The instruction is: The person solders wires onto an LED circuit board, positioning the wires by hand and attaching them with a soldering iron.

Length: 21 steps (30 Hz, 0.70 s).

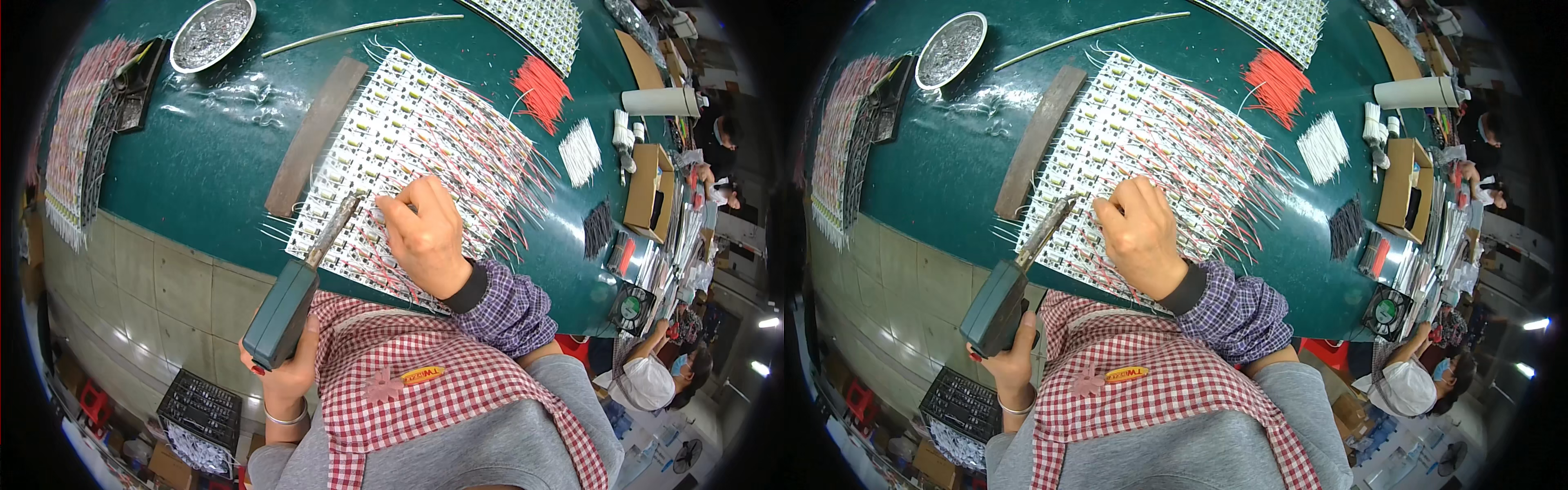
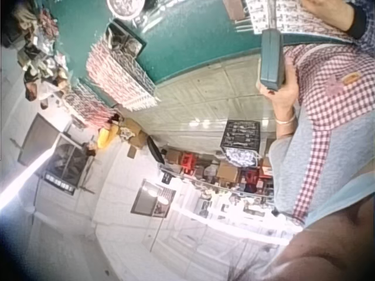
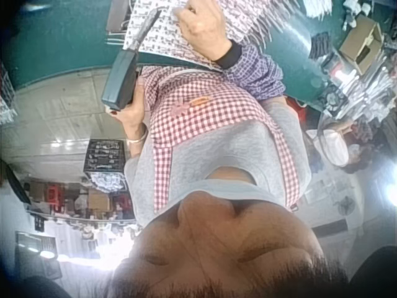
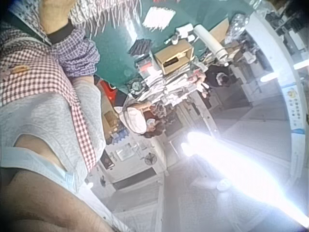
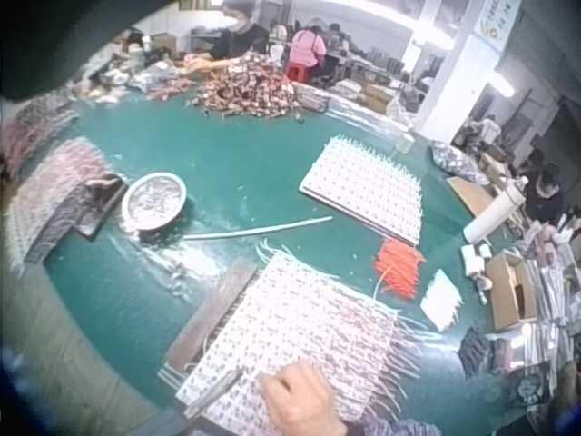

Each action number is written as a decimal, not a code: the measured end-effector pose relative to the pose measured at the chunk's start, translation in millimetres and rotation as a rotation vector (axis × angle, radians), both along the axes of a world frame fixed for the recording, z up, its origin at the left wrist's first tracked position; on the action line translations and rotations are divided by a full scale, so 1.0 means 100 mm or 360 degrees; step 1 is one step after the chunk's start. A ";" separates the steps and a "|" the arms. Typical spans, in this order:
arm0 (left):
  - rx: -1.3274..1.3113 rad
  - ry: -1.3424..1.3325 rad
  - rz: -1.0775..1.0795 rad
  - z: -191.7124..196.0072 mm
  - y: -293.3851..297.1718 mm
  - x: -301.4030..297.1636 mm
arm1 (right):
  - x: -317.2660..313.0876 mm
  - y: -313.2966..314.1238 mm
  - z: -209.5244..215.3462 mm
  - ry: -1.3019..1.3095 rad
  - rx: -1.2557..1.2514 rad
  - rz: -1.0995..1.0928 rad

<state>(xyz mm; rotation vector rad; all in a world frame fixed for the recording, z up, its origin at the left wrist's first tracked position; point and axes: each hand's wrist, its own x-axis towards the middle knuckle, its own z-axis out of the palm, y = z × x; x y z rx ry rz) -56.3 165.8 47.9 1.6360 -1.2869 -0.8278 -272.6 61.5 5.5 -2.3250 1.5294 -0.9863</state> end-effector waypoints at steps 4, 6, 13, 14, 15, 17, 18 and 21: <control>-0.0024 0.0001 0.0000 0.01 0.01 0.00 | 0.00 0.03 0.11 0.0003 -0.0071 0.0003; -0.0014 0.0010 0.0001 0.03 0.02 0.01 | 0.03 0.07 0.11 -0.0025 -0.0055 0.0016; -0.0045 0.0019 -0.0109 0.01 0.02 0.06 | 0.06 0.13 0.09 -0.0052 0.0044 0.0041; -0.0046 0.0018 -0.0109 0.01 0.03 0.06 | 0.06 0.13 0.09 -0.0053 0.0043 0.0041; -0.0021 0.0037 -0.0112 0.01 0.04 0.07 | 0.06 0.13 0.09 -0.0052 0.0051 0.0041; 0.0003 0.0054 -0.0113 0.01 0.05 0.07 | 0.07 0.14 0.08 -0.0052 0.0057 0.0041; -0.0001 0.0051 -0.0130 0.01 0.05 0.08 | 0.06 0.14 0.07 -0.0055 0.0061 0.0039; 0.0006 0.0036 -0.0167 0.01 0.04 0.08 | 0.07 0.15 0.06 -0.0046 0.0069 0.0037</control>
